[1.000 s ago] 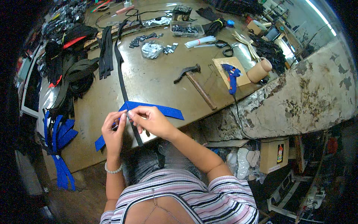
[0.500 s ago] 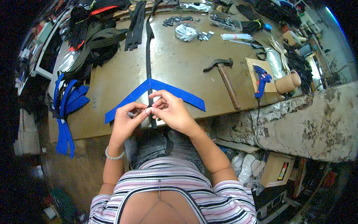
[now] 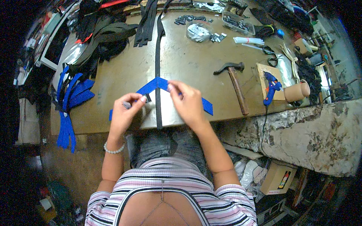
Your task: The person assembles fabric straps by applying hot glue to black and blue webbing, then attaching small metal buckles. They repeatedly pick up straps, apply glue, press buckles into place, and set finished pieces aside on the workbench.
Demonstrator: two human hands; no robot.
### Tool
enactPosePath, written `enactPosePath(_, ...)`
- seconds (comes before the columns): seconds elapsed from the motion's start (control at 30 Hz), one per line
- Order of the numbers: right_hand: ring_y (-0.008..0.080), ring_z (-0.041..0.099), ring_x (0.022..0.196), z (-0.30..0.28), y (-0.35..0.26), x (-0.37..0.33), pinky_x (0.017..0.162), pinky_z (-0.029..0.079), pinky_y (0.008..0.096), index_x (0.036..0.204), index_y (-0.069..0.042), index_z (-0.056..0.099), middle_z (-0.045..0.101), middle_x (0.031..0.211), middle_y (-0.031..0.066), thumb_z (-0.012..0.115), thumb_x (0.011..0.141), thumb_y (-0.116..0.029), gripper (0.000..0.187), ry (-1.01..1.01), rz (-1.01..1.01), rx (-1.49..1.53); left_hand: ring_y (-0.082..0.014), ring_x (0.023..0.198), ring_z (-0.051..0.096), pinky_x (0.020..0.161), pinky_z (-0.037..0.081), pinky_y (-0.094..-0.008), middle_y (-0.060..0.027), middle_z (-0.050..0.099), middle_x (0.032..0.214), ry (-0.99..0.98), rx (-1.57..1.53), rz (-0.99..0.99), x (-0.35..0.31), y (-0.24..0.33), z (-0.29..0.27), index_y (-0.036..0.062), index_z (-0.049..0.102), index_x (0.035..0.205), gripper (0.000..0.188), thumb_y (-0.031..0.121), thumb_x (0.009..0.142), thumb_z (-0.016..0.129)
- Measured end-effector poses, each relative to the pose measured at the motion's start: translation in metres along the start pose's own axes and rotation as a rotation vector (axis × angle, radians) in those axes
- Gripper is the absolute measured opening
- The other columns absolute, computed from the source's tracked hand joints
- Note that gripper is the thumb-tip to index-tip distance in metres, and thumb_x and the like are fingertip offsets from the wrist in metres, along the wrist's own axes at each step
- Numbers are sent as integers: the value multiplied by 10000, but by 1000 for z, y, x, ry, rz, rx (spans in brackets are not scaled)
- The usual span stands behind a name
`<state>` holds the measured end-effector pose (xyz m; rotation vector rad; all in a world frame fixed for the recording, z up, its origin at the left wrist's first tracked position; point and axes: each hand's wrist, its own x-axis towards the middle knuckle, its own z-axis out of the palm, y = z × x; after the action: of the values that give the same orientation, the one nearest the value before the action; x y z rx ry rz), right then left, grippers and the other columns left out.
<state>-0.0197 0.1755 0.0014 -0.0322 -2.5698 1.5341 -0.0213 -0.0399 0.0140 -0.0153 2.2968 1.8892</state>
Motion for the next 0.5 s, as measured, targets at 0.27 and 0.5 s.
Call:
enactPosePath(0.27, 336, 616, 890, 10, 16, -24, 797, 506, 408, 1011, 20, 693, 598, 946, 162, 691, 858, -36, 163, -81, -248, -152, -111, 658, 599, 632, 476, -266, -70, 688, 738, 71, 218, 140, 0, 4, -4, -45, 722, 874, 231, 184, 864, 754)
enactPosePath(0.5, 328, 616, 909, 15, 14, -40, 804, 507, 402, 1012, 27, 679, 596, 990, 159, 686, 854, -7, 161, -58, -241, -153, -142, 650, 606, 643, 497, -300, -123, 647, 699, 6, 444, 48, 17, -13, 3, -24, 714, 894, 225, 174, 806, 777)
